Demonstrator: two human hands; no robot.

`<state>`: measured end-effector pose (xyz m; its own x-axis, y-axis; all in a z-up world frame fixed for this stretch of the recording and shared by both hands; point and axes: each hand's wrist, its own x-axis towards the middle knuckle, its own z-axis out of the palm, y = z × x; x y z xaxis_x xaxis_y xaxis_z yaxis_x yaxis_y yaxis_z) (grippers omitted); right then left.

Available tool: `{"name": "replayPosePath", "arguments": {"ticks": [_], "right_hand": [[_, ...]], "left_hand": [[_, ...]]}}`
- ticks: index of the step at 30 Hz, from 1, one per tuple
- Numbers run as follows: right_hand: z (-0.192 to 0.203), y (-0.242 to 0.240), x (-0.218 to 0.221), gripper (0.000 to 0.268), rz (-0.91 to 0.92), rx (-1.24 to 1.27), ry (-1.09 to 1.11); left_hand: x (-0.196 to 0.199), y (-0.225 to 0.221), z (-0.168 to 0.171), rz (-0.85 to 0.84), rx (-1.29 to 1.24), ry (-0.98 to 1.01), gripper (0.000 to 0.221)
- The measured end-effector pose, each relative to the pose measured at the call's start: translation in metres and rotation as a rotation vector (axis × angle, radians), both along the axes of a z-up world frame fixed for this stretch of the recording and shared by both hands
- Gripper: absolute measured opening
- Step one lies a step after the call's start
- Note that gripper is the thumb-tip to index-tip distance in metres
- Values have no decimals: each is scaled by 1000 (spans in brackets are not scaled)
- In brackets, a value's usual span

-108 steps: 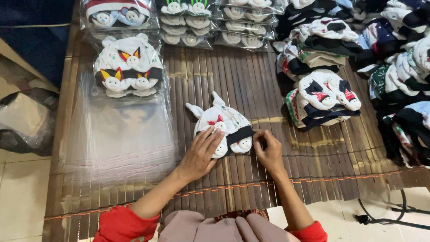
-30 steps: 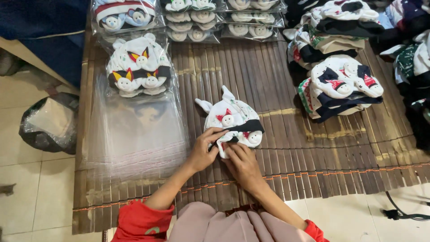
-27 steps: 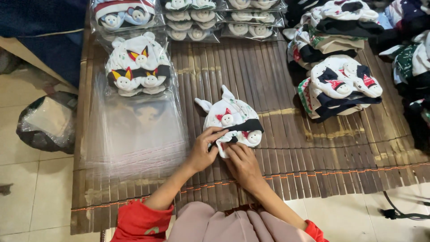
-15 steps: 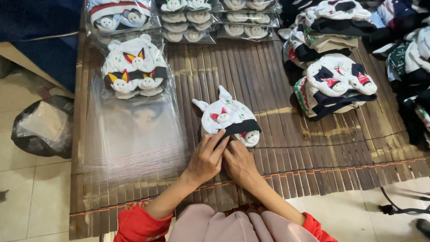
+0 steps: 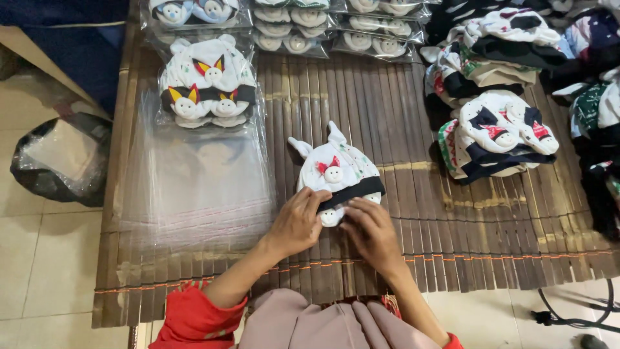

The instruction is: Packaging baby hats into individual plastic bags

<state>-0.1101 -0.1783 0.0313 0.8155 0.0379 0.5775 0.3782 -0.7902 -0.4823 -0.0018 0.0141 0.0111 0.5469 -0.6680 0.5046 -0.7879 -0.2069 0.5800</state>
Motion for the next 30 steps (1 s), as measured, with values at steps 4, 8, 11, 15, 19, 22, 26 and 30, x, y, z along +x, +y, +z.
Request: {"name": "replayPosePath", "arguments": {"ticks": [4, 8, 11, 15, 19, 22, 26, 30], "right_hand": [[-10, -43, 2, 36, -181, -13, -10], [2, -54, 13, 56, -52, 83, 145], [-1, -56, 19, 60, 14, 75, 211], [0, -51, 18, 51, -36, 1, 169], [-22, -54, 12, 46, -107, 52, 205], [-43, -54, 7, 47, -183, 49, 187], [-36, -51, 0, 39, -226, 1, 139], [-37, -48, -3, 34, -317, -70, 89]], "left_hand": [[3, -1, 0, -36, 25, -92, 61], [1, 0, 21, -83, 58, -179, 71], [2, -1, 15, -59, 100, -228, 67], [2, -1, 19, -36, 78, -225, 63], [7, -1, 9, -24, 74, -243, 48], [11, 1, 9, -18, 89, -278, 30], [9, 2, 13, -14, 87, -290, 30], [6, -1, 15, -17, 79, -290, 33]]}}
